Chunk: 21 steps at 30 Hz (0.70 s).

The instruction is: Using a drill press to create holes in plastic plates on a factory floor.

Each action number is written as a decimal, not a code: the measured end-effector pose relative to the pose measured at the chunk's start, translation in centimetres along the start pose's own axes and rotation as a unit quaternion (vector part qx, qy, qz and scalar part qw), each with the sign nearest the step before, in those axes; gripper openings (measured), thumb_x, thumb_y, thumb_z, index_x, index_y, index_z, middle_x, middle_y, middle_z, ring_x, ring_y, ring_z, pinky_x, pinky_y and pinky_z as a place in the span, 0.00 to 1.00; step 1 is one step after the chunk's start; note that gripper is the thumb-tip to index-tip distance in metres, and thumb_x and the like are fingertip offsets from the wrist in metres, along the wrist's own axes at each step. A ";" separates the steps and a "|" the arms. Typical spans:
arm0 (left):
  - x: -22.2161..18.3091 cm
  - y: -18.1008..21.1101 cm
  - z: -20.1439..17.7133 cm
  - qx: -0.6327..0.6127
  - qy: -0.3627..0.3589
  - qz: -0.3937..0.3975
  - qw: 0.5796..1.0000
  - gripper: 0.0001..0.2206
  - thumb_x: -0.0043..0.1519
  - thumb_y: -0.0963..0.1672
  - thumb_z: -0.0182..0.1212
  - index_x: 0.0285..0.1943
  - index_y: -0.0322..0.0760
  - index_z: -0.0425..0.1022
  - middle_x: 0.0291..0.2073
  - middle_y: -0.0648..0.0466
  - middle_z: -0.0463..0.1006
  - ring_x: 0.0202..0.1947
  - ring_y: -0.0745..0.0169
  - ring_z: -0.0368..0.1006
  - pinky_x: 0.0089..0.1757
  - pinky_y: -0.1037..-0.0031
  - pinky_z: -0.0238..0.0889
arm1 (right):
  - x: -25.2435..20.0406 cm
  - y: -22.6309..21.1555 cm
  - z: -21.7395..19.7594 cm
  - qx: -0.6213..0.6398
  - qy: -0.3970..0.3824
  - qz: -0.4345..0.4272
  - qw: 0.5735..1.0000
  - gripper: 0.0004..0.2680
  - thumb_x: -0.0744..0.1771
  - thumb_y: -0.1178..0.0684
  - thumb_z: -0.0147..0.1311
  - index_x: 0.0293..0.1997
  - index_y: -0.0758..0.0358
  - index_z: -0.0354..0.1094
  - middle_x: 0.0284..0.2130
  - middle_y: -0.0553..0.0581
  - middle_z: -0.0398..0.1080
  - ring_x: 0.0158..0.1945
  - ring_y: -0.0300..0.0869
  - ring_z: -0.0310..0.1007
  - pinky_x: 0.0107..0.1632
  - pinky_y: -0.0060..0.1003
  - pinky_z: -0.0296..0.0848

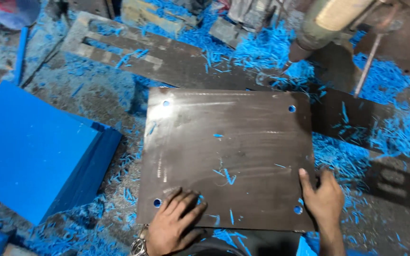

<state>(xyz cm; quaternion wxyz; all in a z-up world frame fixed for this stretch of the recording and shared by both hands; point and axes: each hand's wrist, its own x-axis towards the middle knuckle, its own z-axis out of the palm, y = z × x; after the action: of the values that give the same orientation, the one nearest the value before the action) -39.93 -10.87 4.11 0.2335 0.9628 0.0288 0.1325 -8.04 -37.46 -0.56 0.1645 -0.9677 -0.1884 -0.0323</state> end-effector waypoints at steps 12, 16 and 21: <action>-5.3 -11.9 -0.3 0.221 0.058 -0.076 0.971 0.39 0.50 0.60 0.69 0.74 0.62 0.62 0.68 0.60 0.69 0.61 0.64 0.67 0.57 0.56 0.62 | -3.8 -3.9 0.9 0.097 -0.050 0.040 0.993 0.16 0.65 0.41 0.62 0.35 0.68 0.71 0.23 0.59 0.73 0.23 0.47 0.70 0.30 0.41 0.70; -5.3 -15.4 -3.6 0.262 0.119 -0.159 0.944 0.39 0.44 0.52 0.76 0.70 0.62 0.69 0.63 0.56 0.72 0.55 0.57 0.67 0.50 0.60 0.60 | -7.9 -7.2 2.5 0.139 -0.089 0.053 0.985 0.13 0.62 0.43 0.65 0.32 0.63 0.70 0.20 0.54 0.72 0.20 0.43 0.69 0.28 0.37 0.70; -4.6 -18.6 -7.1 0.276 0.277 -0.268 0.880 0.28 0.53 0.42 0.76 0.65 0.31 0.77 0.61 0.42 0.76 0.55 0.46 0.69 0.52 0.60 0.62 | -10.6 -9.1 3.6 0.268 -0.283 -0.145 0.909 0.17 0.64 0.39 0.59 0.48 0.60 0.71 0.31 0.53 0.74 0.27 0.37 0.75 0.32 0.34 0.77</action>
<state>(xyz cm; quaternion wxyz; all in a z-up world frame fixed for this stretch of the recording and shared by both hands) -46.16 8.24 0.54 -0.0330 0.8678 0.3843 0.3132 -21.30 -32.11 -2.53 0.3511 -0.8177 -0.3667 0.2712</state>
